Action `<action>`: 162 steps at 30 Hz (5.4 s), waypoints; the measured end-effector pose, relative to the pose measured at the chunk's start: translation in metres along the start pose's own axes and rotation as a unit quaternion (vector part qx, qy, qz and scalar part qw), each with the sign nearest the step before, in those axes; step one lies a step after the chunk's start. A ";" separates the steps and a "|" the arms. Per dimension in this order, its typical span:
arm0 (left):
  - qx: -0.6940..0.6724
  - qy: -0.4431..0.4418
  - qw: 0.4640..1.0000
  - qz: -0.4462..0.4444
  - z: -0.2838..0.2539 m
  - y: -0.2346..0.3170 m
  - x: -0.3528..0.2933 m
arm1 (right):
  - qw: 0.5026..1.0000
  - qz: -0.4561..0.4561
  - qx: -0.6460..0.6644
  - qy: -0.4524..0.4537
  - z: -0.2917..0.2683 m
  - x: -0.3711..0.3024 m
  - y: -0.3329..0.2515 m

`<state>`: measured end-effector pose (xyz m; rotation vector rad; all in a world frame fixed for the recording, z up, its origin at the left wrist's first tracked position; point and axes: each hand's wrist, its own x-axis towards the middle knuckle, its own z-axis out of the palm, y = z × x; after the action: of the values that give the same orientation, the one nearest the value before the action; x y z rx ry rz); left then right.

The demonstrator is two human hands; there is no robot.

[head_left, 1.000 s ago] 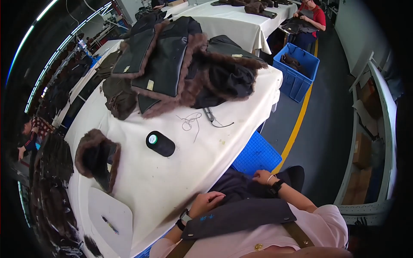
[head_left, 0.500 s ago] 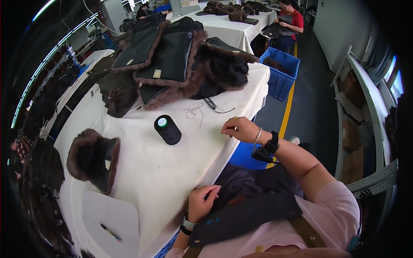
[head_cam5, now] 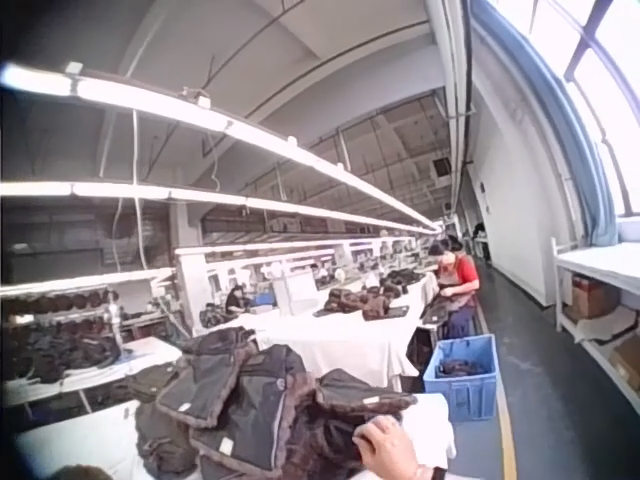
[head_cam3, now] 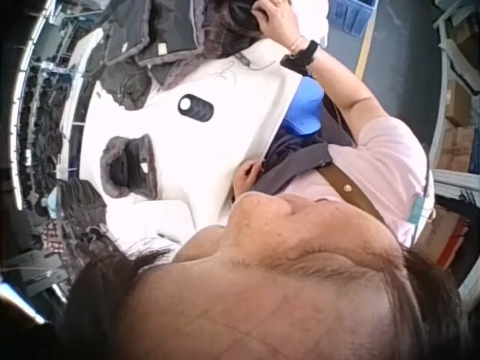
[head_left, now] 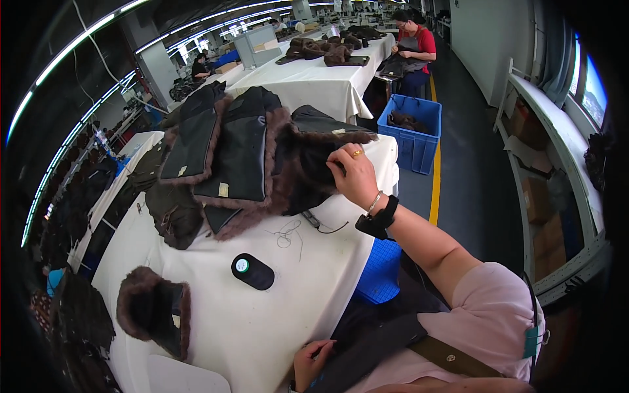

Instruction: The recorder is hand-sewing and finishing a black leather and fur hat at a workbench.

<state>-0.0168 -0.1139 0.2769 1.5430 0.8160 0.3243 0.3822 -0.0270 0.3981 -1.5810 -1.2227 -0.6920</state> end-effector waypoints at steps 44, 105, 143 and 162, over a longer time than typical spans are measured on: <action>-0.193 -0.199 0.952 0.126 0.046 0.167 0.126 | 0.847 0.008 0.531 -0.018 -0.239 -0.002 0.054; -0.169 0.048 0.978 0.112 -0.007 0.150 0.117 | 0.544 0.338 0.639 -0.426 -0.023 -0.003 -0.068; -0.423 0.075 0.896 0.113 -0.001 0.151 0.120 | 0.783 0.145 0.440 -0.414 -0.035 -0.055 -0.078; -0.379 0.128 0.908 0.124 0.002 0.145 0.119 | 0.776 0.135 0.406 -0.464 -0.043 -0.065 -0.037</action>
<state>0.1125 -0.0296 0.3837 0.8677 0.5813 0.9306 0.3314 -0.0910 0.3701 -1.2501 -1.5985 0.8688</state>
